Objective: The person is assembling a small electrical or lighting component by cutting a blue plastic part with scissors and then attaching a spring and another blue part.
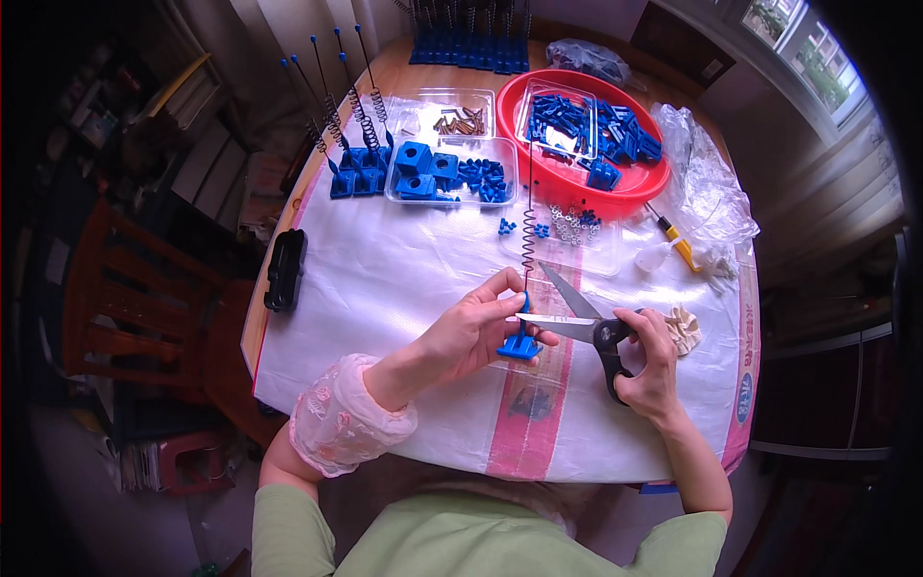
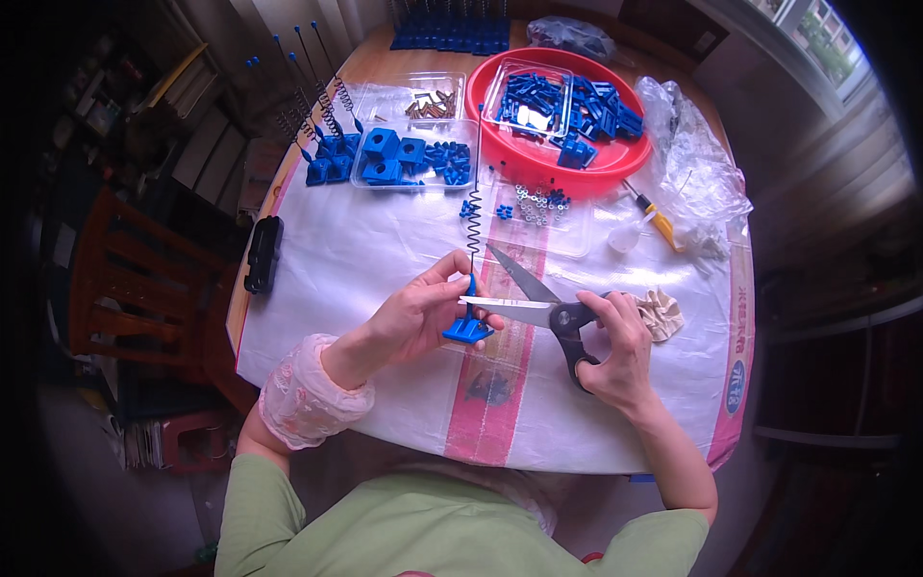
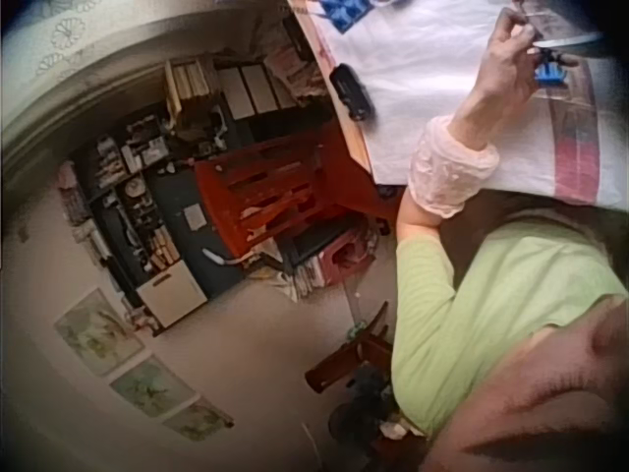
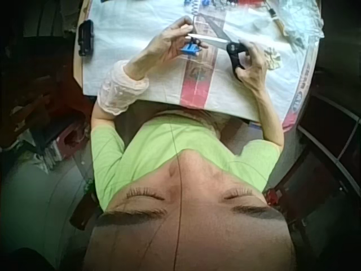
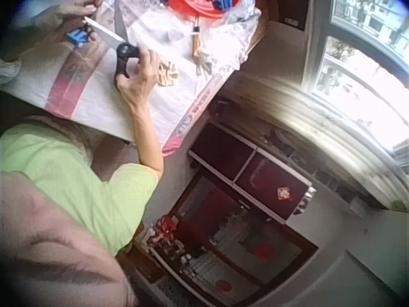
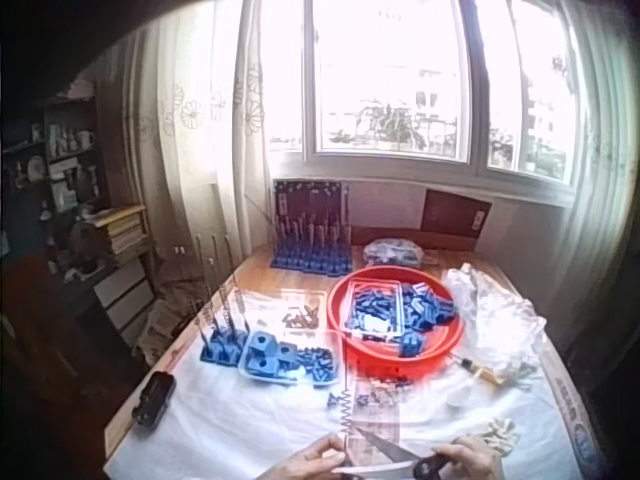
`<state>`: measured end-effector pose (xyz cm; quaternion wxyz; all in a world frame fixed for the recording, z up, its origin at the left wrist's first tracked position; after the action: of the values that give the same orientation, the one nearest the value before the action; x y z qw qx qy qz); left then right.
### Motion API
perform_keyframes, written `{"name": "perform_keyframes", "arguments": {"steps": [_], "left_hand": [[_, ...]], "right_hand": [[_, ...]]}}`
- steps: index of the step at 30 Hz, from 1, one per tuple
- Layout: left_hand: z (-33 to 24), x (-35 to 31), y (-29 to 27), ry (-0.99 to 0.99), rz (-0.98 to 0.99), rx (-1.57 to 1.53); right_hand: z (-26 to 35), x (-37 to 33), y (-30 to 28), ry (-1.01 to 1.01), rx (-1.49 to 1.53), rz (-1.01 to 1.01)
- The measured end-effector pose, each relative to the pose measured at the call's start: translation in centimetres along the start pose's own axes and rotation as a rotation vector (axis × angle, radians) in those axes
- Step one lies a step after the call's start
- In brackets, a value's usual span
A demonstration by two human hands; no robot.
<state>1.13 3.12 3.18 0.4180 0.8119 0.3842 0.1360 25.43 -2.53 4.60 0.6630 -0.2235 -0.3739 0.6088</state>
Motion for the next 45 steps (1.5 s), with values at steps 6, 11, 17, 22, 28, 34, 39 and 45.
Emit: {"name": "perform_keyframes", "arguments": {"steps": [6, 11, 17, 22, 28, 34, 39, 45], "left_hand": [[0.14, 0.11, -0.59, 0.002, 0.016, -0.001], [0.08, 0.15, -0.49, 0.001, 0.015, -0.006], [-0.19, 0.04, -0.08, 0.011, 0.042, -0.02], [-0.15, 0.07, 0.05, 0.015, 0.041, -0.025], [-0.14, 0.05, 0.01, 0.016, 0.061, -0.036], [-0.04, 0.12, -0.08, 0.012, 0.059, -0.037], [0.12, 0.1, -0.19, 0.021, 0.083, -0.053], [0.13, 0.02, -0.4, -0.016, 0.072, -0.1]], "right_hand": [[0.11, 0.01, 0.06, -0.001, -0.009, 0.0], [0.13, 0.01, 0.05, 0.005, -0.008, -0.005], [0.3, 0.02, 0.0, 0.012, 0.006, -0.014], [0.33, 0.02, -0.04, 0.007, 0.01, -0.02], [-0.02, -0.07, 0.13, 0.009, 0.007, -0.026], [0.03, -0.04, 0.0, 0.004, 0.008, -0.024], [-0.06, -0.05, 0.02, 0.017, 0.027, -0.016], [-0.09, 0.02, 0.0, 0.003, 0.017, 0.002]]}}
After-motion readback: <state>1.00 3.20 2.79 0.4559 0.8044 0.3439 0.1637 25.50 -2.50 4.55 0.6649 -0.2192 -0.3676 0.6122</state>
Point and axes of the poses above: each hand's wrist, its own x-axis towards the middle knuckle, its own y-axis out of the palm, z = x × y, the point moved 3 cm from there along x, towards the middle knuckle, and after that the axes turned 10 degrees about y, right-handed, at the moved point
